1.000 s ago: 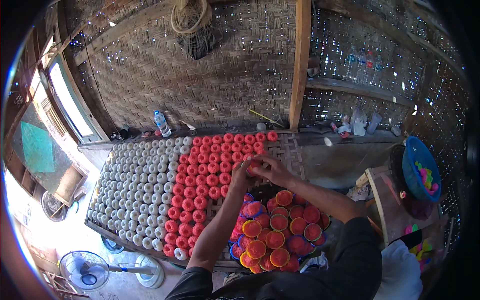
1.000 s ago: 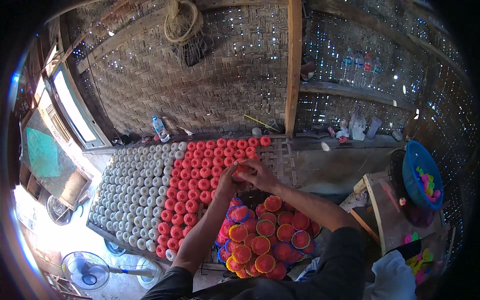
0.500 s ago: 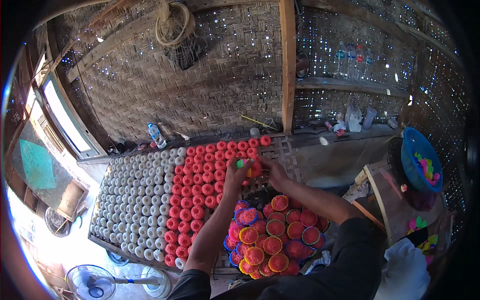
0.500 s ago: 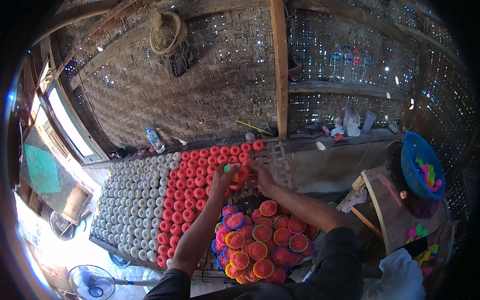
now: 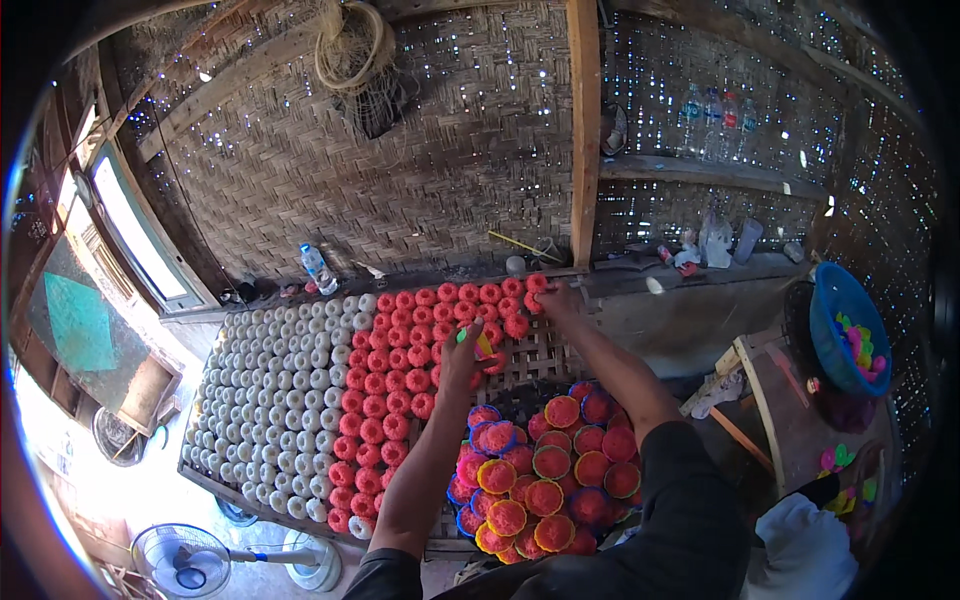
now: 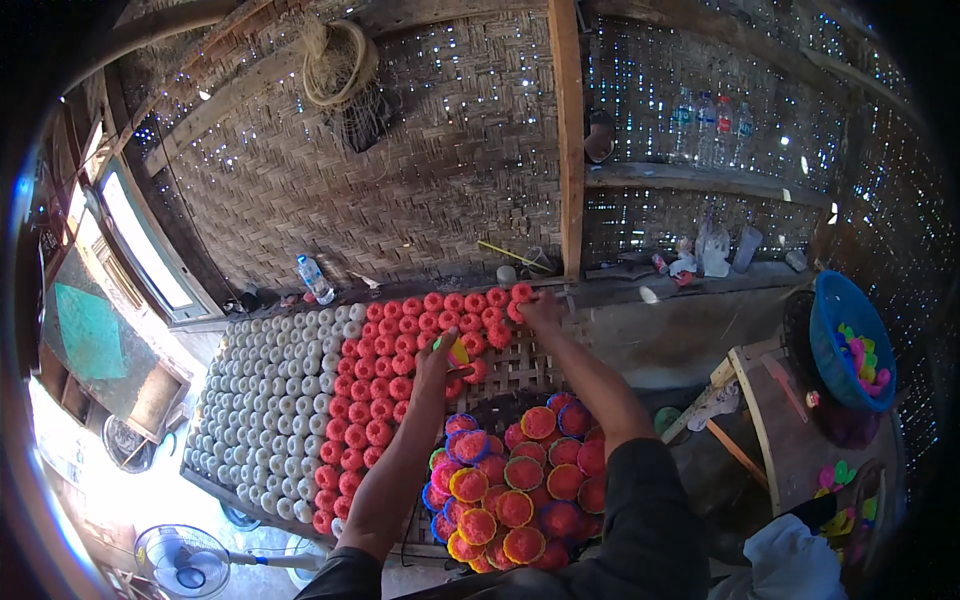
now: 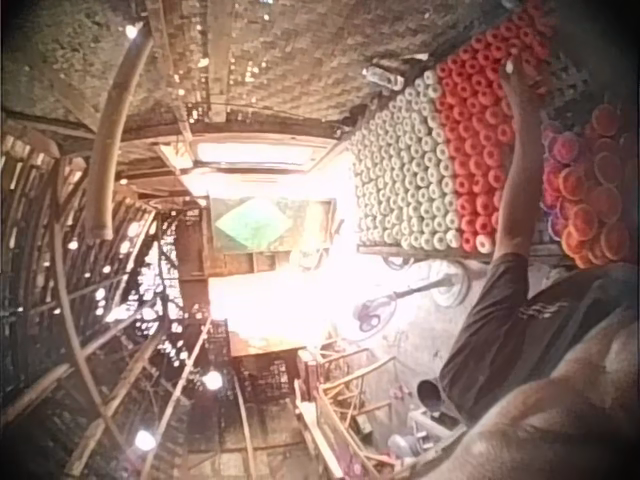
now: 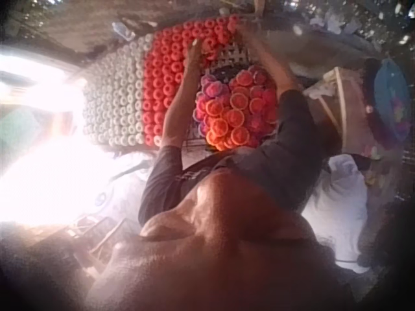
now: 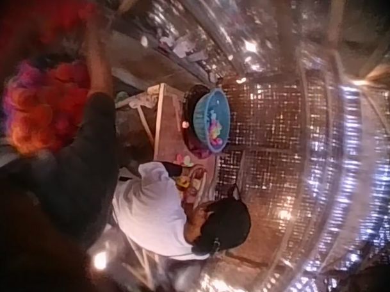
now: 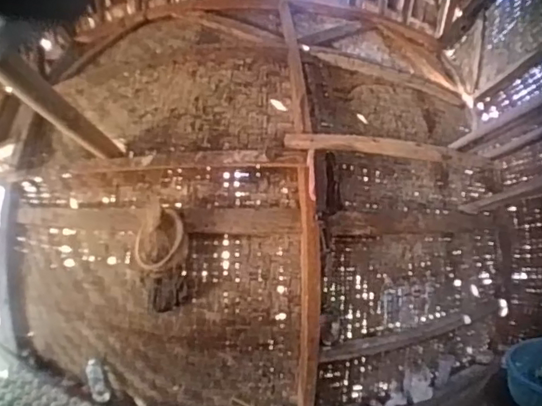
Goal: The person assembles colorful, flower-shaped decorative items by hand. They pick up small, round, red and white components from a large tray and attach them to multi-colored plastic bases, then place the finished items into a basket.
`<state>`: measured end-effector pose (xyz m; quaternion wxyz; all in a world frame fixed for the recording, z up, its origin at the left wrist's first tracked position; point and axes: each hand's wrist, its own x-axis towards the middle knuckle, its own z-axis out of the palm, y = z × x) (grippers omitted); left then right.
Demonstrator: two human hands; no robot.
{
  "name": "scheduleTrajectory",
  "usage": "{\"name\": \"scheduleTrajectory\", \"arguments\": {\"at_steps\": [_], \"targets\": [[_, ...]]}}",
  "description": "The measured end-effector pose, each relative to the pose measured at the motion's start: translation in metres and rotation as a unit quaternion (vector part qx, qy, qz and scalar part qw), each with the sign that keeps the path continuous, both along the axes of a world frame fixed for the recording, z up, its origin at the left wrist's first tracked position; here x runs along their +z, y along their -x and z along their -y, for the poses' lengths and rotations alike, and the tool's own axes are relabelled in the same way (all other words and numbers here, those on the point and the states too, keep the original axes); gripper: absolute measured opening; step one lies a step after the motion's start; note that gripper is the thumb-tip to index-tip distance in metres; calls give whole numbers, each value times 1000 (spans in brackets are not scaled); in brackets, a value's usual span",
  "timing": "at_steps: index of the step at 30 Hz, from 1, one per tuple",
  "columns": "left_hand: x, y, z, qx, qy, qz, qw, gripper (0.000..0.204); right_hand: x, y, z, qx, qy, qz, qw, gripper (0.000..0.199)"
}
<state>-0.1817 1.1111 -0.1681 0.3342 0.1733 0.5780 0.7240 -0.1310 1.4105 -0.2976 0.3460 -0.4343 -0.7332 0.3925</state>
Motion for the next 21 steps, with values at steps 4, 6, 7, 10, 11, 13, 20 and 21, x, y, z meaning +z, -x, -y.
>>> {"name": "scheduleTrajectory", "arguments": {"at_steps": [4,6,7,10,11,13,20,21], "targets": [[-3,7,19,44,4,-2,999,60,6,26,34,61,-119,47,990,38],[-3,5,19,30,24,-16,999,59,8,11,25,34,-211,60,975,37],[-1,5,17,20,33,-24,999,59,12,4,19,17,-257,67,964,36],[-5,14,36,2,14,7,1000,57,53,-15,76,40,-297,23,954,33],[-6,14,39,1,7,4,1000,62,65,-28,98,146,-245,51,957,34],[-6,18,41,11,31,-1,999,65,96,-51,136,347,-134,94,923,35],[-13,21,52,10,43,-3,999,70,102,-58,238,504,-205,296,785,32],[-12,21,55,0,38,-1,999,69,94,-53,240,493,-214,317,781,30]]}}
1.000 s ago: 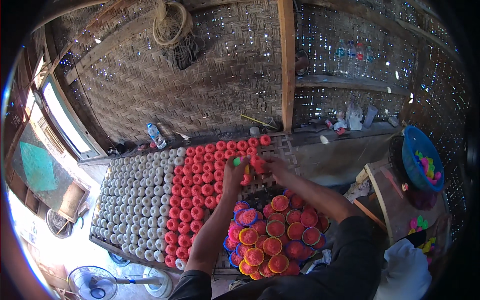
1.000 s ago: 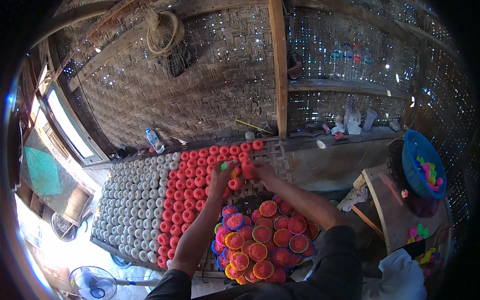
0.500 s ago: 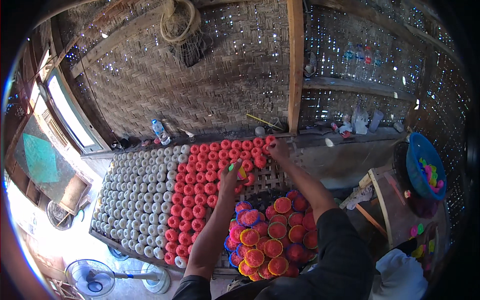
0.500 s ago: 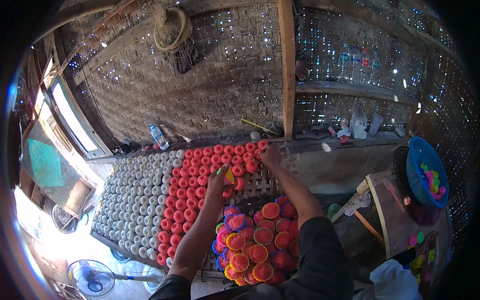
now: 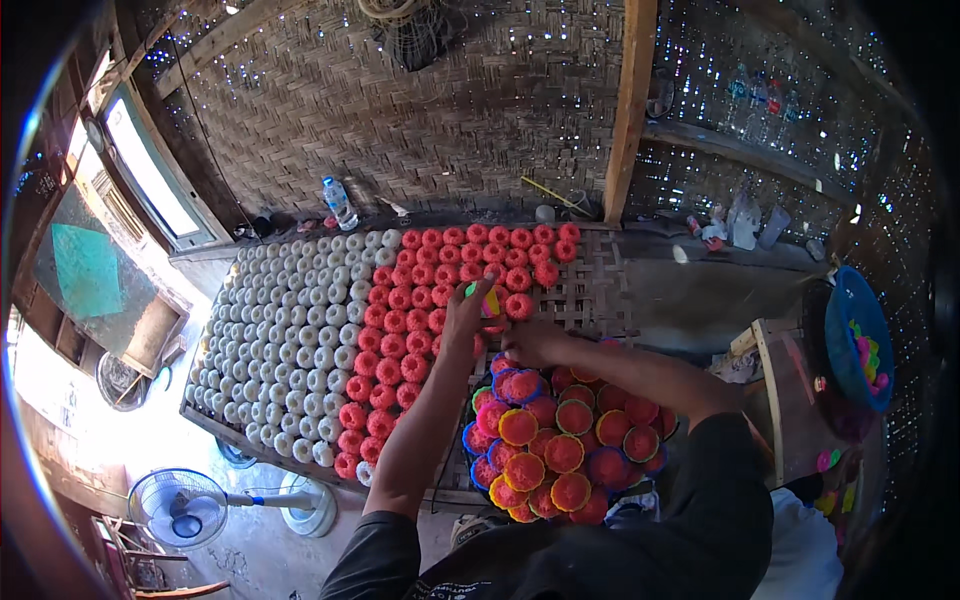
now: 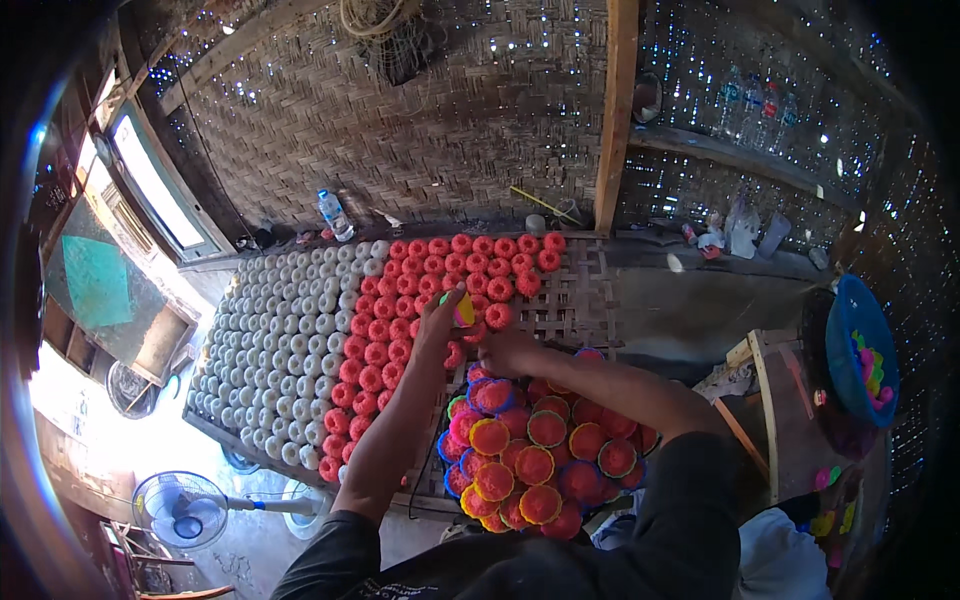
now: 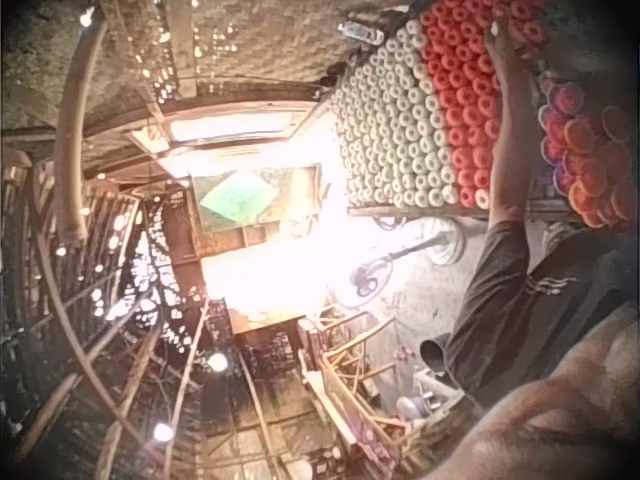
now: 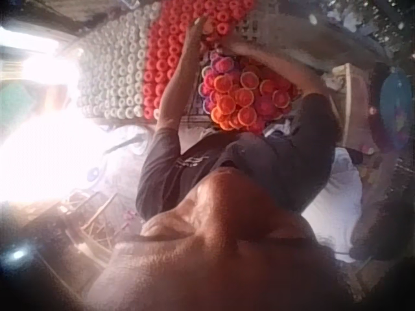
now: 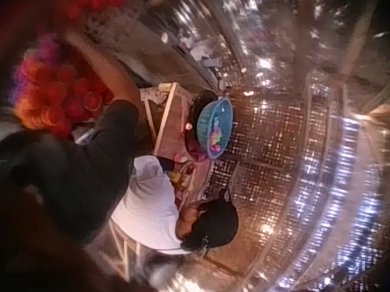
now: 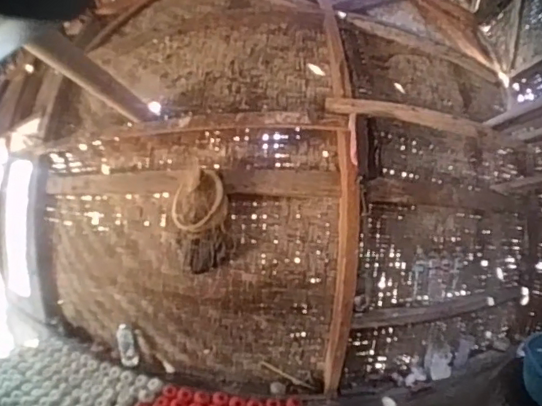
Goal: The person assembles colorful, flower-shaped decorative items by hand. They pick up small, round, red and white components from a large tray and attach them to multi-colored plastic bases, then place the finished items into a basket.
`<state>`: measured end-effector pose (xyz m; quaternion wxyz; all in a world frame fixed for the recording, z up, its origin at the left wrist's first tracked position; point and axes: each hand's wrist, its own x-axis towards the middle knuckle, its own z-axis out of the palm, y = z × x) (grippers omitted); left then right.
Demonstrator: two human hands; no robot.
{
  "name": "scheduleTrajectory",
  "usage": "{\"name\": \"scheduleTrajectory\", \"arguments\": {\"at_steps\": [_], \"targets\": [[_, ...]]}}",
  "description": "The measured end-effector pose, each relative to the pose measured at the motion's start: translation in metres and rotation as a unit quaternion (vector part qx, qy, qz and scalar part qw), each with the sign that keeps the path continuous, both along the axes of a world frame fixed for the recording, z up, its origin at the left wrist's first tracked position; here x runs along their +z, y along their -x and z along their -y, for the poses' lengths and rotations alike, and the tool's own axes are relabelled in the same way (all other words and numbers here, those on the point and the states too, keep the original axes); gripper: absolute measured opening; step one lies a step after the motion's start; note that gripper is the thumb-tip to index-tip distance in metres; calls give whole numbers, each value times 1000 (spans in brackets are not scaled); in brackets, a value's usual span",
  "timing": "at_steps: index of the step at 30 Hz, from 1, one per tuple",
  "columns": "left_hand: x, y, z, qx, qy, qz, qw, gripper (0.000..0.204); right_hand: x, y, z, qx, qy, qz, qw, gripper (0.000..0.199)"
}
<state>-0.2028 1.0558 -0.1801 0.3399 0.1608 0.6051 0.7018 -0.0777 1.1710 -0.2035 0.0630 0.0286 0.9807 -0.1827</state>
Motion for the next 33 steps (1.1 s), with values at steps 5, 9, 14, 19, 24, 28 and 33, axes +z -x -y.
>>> {"name": "scheduleTrajectory", "arguments": {"at_steps": [5,9,14,19,24,28,33], "targets": [[-4,6,25,8,28,-31,999,64,-4,-12,-12,-18,102,-84,991,25],[-13,2,30,-18,41,-18,999,62,7,-22,-15,-97,103,-260,955,22],[-23,-14,20,-106,-3,12,994,61,21,-28,-14,-87,214,-347,909,25],[-24,-25,6,-147,-54,79,985,54,25,-31,-13,-111,166,-409,890,22],[-29,-23,-1,-134,-122,89,980,43,33,-34,-5,-200,275,-396,853,17],[-12,-26,-1,-101,-75,68,990,43,38,-44,0,-134,231,-397,878,22],[-18,-22,-16,-90,-49,-41,994,57,16,-32,-21,-212,353,-320,853,25]]}}
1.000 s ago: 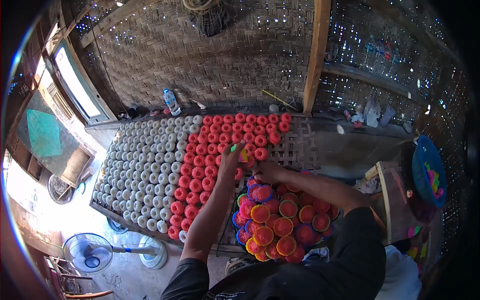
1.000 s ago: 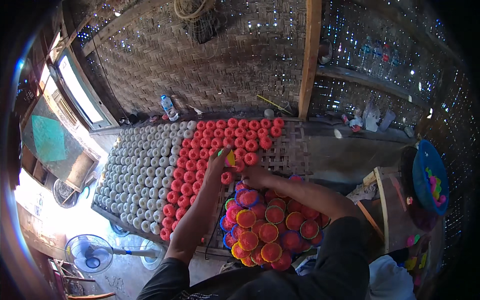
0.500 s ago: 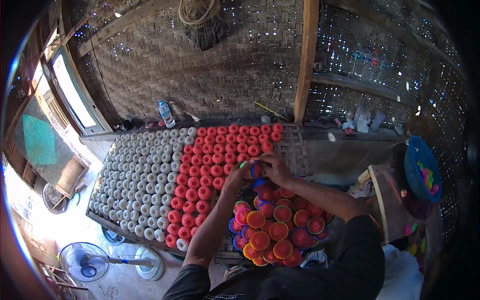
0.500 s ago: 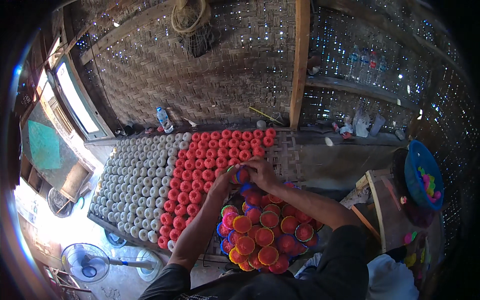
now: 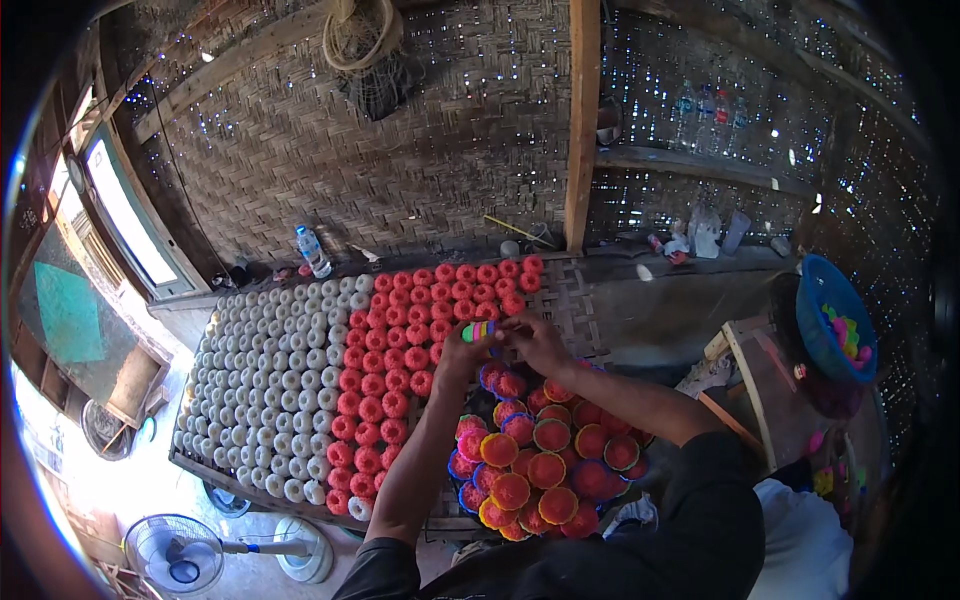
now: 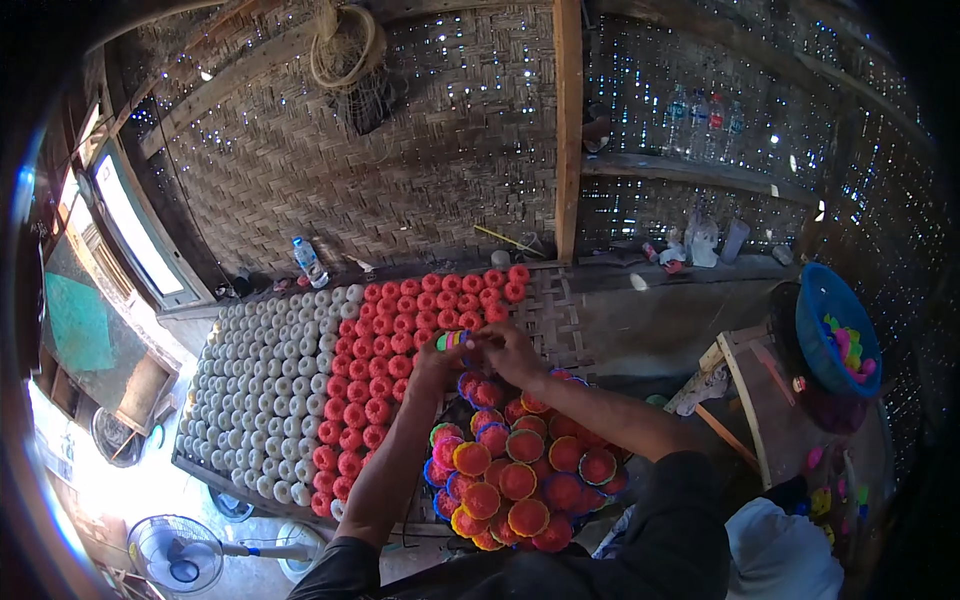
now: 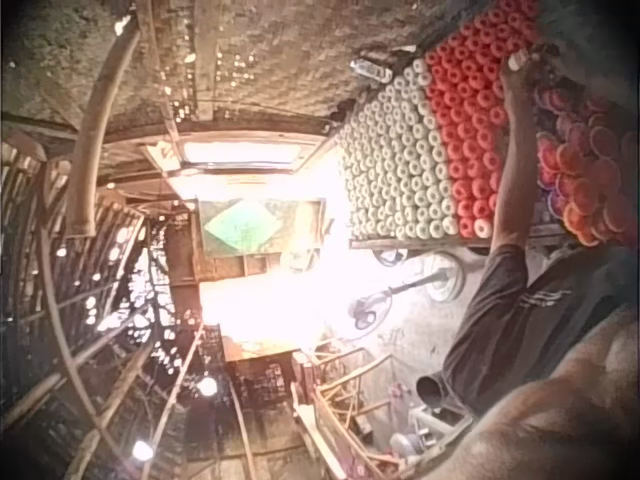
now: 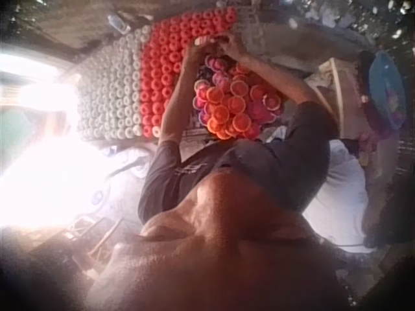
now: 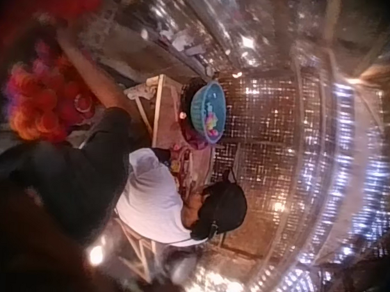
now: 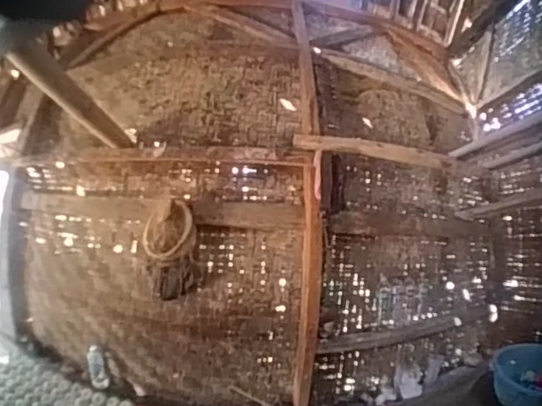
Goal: The person assembles colorful, flower-shaped decorative items by hand. They pick up small, round, red and white components from a large tray and attach them to multi-colored plastic bases, then place the finished items into a basket.
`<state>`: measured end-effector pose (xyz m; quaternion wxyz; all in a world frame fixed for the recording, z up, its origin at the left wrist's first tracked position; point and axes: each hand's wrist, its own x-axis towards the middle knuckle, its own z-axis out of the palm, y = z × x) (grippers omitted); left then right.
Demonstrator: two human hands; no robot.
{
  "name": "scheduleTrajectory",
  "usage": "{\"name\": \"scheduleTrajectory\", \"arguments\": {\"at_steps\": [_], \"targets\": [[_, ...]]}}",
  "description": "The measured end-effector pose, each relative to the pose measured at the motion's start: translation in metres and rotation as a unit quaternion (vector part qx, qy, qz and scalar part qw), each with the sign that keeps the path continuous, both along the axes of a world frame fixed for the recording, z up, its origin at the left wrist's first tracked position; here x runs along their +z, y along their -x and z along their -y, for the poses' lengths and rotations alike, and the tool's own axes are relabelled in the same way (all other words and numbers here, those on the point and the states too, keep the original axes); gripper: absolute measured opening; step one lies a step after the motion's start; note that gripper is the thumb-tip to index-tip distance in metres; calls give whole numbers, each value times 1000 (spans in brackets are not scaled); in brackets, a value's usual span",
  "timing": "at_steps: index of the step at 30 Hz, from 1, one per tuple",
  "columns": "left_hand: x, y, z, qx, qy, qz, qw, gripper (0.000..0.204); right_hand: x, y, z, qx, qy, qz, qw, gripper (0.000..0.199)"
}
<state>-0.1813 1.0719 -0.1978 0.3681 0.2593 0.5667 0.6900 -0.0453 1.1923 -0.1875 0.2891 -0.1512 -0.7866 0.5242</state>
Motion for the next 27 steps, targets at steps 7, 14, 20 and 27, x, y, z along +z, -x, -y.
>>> {"name": "scheduleTrajectory", "arguments": {"at_steps": [7,14,20,27], "targets": [[26,-10,-10,26,51,-67,996,66,4,-6,-11,39,220,-13,975,21],[38,-11,-23,39,92,-177,979,66,3,-12,-26,30,379,-9,925,19],[51,-19,-32,90,155,-318,931,72,10,-18,-31,104,468,-10,877,25],[63,-19,-33,128,198,-407,883,75,-15,-17,-51,127,390,49,911,31]]}}
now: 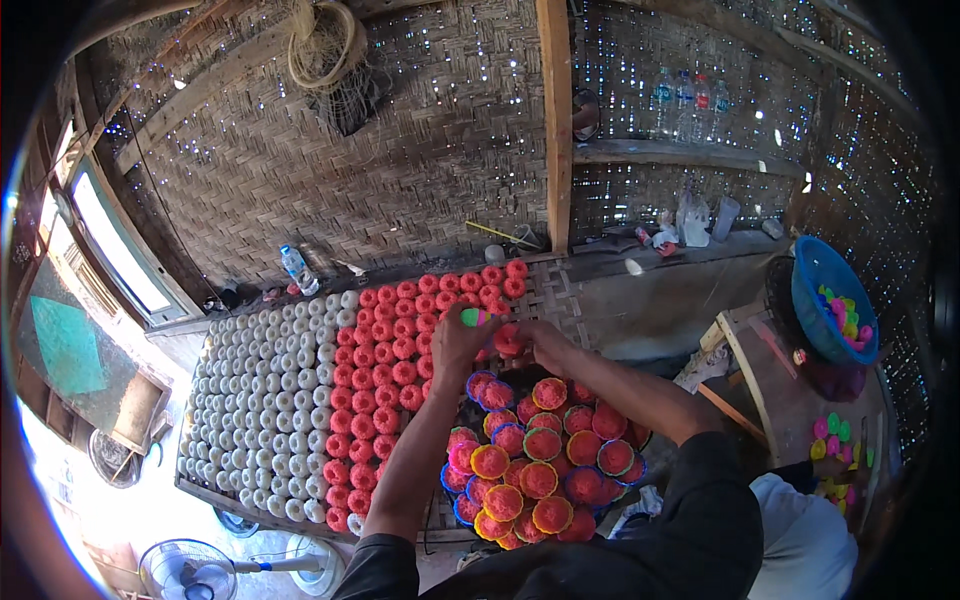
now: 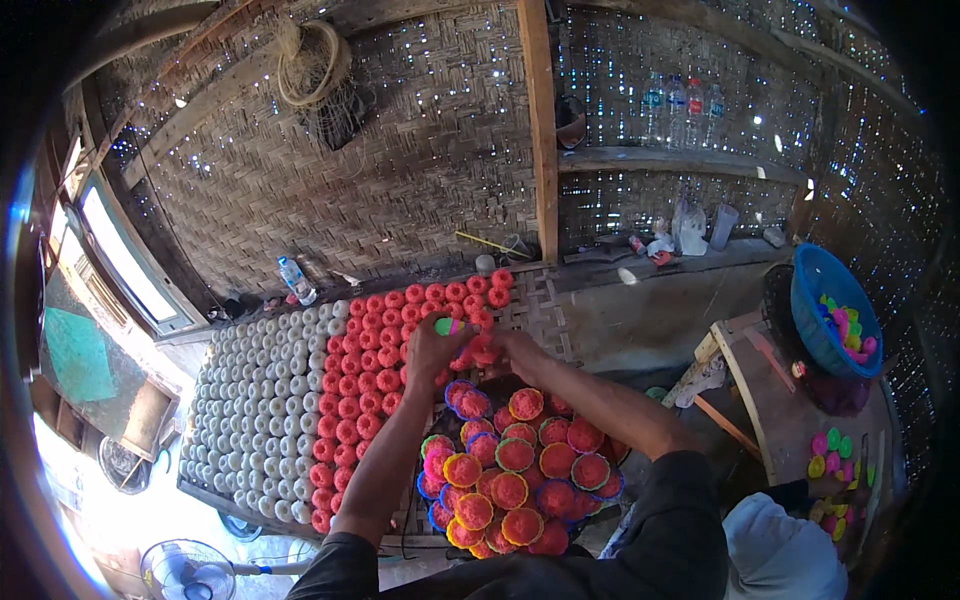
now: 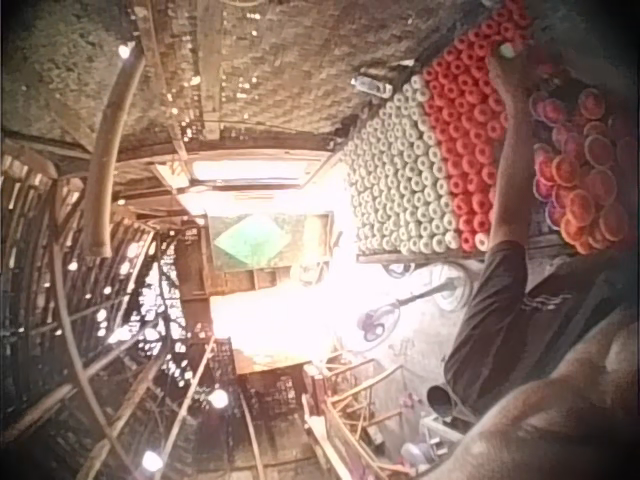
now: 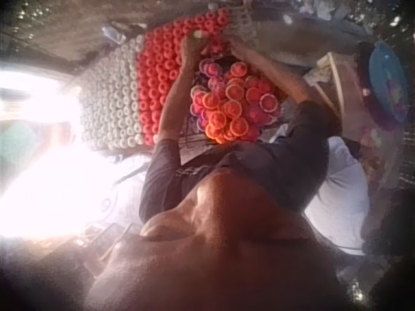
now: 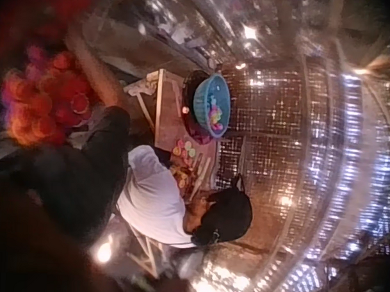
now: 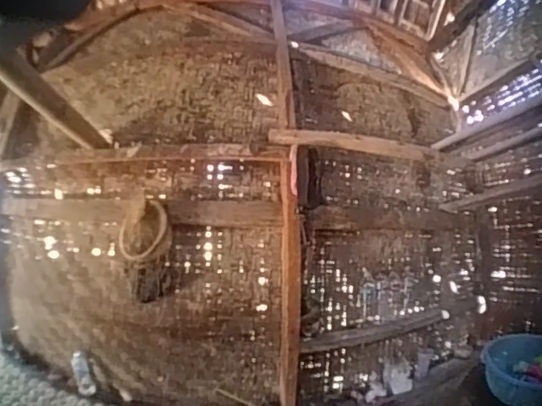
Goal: The person assembles colorful, flower-shaped decorative items by hand. They pick up small, round, red and white components from a large tray and attach them to multi-colored plastic bases, then place the finished items into a basket.
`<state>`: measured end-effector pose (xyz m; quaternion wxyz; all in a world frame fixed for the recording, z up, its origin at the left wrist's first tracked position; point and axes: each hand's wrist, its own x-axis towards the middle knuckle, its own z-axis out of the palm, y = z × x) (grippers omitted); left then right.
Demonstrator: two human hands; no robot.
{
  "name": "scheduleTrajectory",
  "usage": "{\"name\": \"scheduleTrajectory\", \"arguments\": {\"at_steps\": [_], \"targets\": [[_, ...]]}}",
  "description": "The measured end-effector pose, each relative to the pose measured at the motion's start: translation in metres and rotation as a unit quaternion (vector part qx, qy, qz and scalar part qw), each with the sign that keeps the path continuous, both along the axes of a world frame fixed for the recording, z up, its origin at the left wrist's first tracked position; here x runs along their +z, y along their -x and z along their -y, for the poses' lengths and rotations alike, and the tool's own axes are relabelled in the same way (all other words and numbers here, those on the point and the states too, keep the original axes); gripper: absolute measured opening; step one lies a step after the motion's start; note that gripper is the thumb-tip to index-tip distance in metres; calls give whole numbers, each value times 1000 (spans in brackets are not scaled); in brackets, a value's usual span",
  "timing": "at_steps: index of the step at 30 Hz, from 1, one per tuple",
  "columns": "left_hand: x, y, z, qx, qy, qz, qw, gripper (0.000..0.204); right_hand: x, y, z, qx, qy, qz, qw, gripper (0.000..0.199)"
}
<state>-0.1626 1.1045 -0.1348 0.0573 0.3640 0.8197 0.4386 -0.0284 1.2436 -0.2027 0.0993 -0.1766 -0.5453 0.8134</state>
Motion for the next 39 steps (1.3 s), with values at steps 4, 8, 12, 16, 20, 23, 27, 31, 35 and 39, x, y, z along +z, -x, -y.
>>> {"name": "scheduleTrajectory", "arguments": {"at_steps": [4,8,12,16,20,23,27,31,35,39], "targets": [[-9,25,4,0,-5,112,994,70,-28,18,-50,-100,-39,57,993,31],[-31,30,8,5,-54,164,985,68,-36,40,-86,-178,-238,136,945,39],[-24,17,19,-12,-47,221,974,53,-54,60,-101,-222,-478,231,818,49],[-46,29,22,-20,-75,249,965,48,-61,75,-100,-221,-547,249,768,53],[-25,9,21,-23,-131,316,939,50,-56,62,-101,-243,-558,234,758,48],[-23,-1,6,-75,-209,350,910,51,-33,41,-94,-216,-430,152,863,47],[-26,-20,-36,-70,-277,238,928,54,35,12,-14,-126,39,16,991,54],[-28,-65,-78,-196,-191,78,958,77,23,-13,-37,-190,169,-24,967,48],[-17,-87,-81,-269,-49,-19,962,84,28,-80,-66,-352,220,-83,906,31],[-18,-75,-50,-324,-66,-52,942,77,29,-211,-167,-505,77,-288,810,30]]}}
